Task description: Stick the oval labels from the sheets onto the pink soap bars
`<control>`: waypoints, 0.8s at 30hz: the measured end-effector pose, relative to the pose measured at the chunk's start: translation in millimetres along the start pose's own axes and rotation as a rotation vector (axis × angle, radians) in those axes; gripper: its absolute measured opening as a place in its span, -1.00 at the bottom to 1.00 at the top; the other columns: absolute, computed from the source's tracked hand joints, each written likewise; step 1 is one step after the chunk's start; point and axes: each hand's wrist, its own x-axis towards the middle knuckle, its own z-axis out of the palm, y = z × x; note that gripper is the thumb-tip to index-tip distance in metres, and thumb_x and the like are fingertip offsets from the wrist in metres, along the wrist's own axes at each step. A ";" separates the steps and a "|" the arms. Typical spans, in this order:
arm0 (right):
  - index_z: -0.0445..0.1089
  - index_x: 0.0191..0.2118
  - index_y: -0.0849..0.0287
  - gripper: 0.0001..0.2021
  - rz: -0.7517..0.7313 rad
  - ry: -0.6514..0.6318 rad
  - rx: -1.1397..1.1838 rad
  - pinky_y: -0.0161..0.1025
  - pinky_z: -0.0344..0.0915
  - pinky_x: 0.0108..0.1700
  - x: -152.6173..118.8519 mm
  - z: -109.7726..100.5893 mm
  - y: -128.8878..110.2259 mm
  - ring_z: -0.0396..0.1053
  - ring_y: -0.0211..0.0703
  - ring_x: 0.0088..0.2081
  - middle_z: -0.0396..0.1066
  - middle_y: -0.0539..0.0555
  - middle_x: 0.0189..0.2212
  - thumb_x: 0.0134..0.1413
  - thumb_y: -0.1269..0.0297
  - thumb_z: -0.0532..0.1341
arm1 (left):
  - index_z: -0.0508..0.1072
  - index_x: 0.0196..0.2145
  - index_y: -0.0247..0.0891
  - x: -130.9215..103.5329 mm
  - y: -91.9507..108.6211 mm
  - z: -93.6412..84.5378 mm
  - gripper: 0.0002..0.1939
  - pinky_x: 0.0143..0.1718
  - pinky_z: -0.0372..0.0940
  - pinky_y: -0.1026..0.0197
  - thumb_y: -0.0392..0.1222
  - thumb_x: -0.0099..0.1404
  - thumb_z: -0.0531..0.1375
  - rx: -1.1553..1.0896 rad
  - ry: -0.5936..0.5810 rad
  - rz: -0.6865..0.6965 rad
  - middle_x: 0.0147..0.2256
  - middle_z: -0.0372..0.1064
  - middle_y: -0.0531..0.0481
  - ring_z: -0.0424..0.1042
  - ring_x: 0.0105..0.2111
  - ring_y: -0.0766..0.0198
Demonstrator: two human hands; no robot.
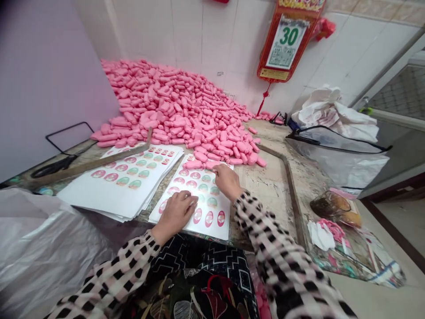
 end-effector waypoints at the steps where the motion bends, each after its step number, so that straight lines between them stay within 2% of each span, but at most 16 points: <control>1: 0.30 -0.01 0.08 -0.62 0.000 -0.036 -0.022 -0.17 0.20 -0.09 17.7 2.6 -0.2 0.27 -0.05 -0.03 0.30 0.09 0.01 0.05 0.43 0.00 | 0.39 -0.12 -0.12 -0.4 0.2 1.0 -0.73 -0.21 0.14 0.08 -0.13 0.29 -0.02 0.013 -0.004 -0.006 -0.14 0.24 -0.09 0.20 -0.18 0.12; 3: 0.30 0.00 0.10 -0.61 -0.006 -0.092 -0.036 -0.14 0.18 -0.09 45.0 8.6 -0.2 0.27 -0.01 -0.03 0.28 0.13 0.03 0.03 0.45 0.02 | 0.38 -0.11 -0.09 -1.5 1.9 1.8 -0.73 -0.21 0.13 0.09 -0.14 0.29 -0.03 0.041 -0.006 -0.021 -0.14 0.23 -0.08 0.19 -0.17 0.13; 6: 0.35 -0.06 0.16 -0.68 -0.009 -0.144 -0.013 -0.12 0.14 -0.10 66.6 17.4 1.7 0.29 0.01 -0.06 0.33 0.18 -0.03 0.08 0.39 0.02 | 0.36 -0.09 -0.09 -2.9 4.5 0.6 -0.72 -0.18 0.12 0.10 -0.14 0.30 -0.03 0.050 -0.014 -0.029 -0.12 0.21 -0.06 0.18 -0.16 0.14; 9: 0.41 -0.17 0.17 -0.75 0.011 -0.191 0.032 -0.16 0.14 -0.14 73.0 22.3 7.4 0.31 -0.01 -0.12 0.41 0.16 -0.15 0.08 0.23 0.08 | 0.35 -0.09 -0.09 -2.8 5.4 -0.9 -0.73 -0.18 0.11 0.09 -0.13 0.29 -0.02 0.052 -0.024 -0.027 -0.11 0.21 -0.06 0.17 -0.16 0.13; 13: 0.41 -0.24 0.18 -0.65 0.080 -0.198 0.124 -0.22 0.14 -0.22 67.9 24.4 16.5 0.32 -0.04 -0.20 0.43 0.12 -0.26 -0.12 0.04 0.22 | 0.34 -0.08 -0.08 -2.2 7.0 -0.9 -0.72 -0.18 0.10 0.07 -0.13 0.29 -0.02 0.062 -0.021 -0.043 -0.10 0.21 -0.07 0.17 -0.16 0.11; 16: 0.38 -0.26 0.22 -0.60 0.164 -0.169 0.222 -0.24 0.15 -0.30 52.7 26.2 17.8 0.32 -0.08 -0.29 0.42 0.12 -0.34 -0.17 0.00 0.23 | 0.35 -0.08 -0.09 -3.0 8.1 -0.3 -0.72 -0.16 0.09 0.05 -0.13 0.29 -0.02 0.025 -0.017 -0.051 -0.10 0.22 -0.07 0.17 -0.15 0.11; 20: 0.32 -0.26 0.24 -0.60 0.239 -0.144 0.407 -0.30 0.16 -0.45 12.3 21.4 7.5 0.30 -0.22 -0.48 0.39 0.06 -0.46 -0.08 -0.03 0.16 | 0.39 -0.11 -0.13 -3.2 3.8 -0.6 -0.73 -0.08 0.05 -0.01 -0.13 0.26 0.03 -0.203 0.020 -0.075 -0.09 0.26 -0.08 0.17 -0.12 0.08; 22: 0.29 -0.24 0.22 -0.60 0.279 -0.138 0.622 -0.34 0.16 -0.51 -16.4 14.6 -2.4 0.27 -0.29 -0.54 0.38 0.03 -0.47 -0.03 -0.05 0.11 | 0.42 -0.13 -0.15 -2.5 0.9 -1.6 -0.72 -0.03 0.04 -0.02 -0.11 0.27 0.02 -0.301 0.037 -0.090 -0.10 0.29 -0.09 0.17 -0.09 0.08; 24: 0.28 -0.24 0.20 -0.61 0.351 -0.144 0.990 -0.37 0.15 -0.56 -47.5 9.0 -15.2 0.24 -0.33 -0.58 0.36 -0.01 -0.51 -0.07 -0.05 0.15 | 0.43 -0.14 -0.19 -2.2 2.3 -2.9 -0.69 0.01 0.02 -0.01 -0.08 0.30 -0.03 -0.361 0.051 -0.105 -0.11 0.32 -0.10 0.18 -0.07 0.09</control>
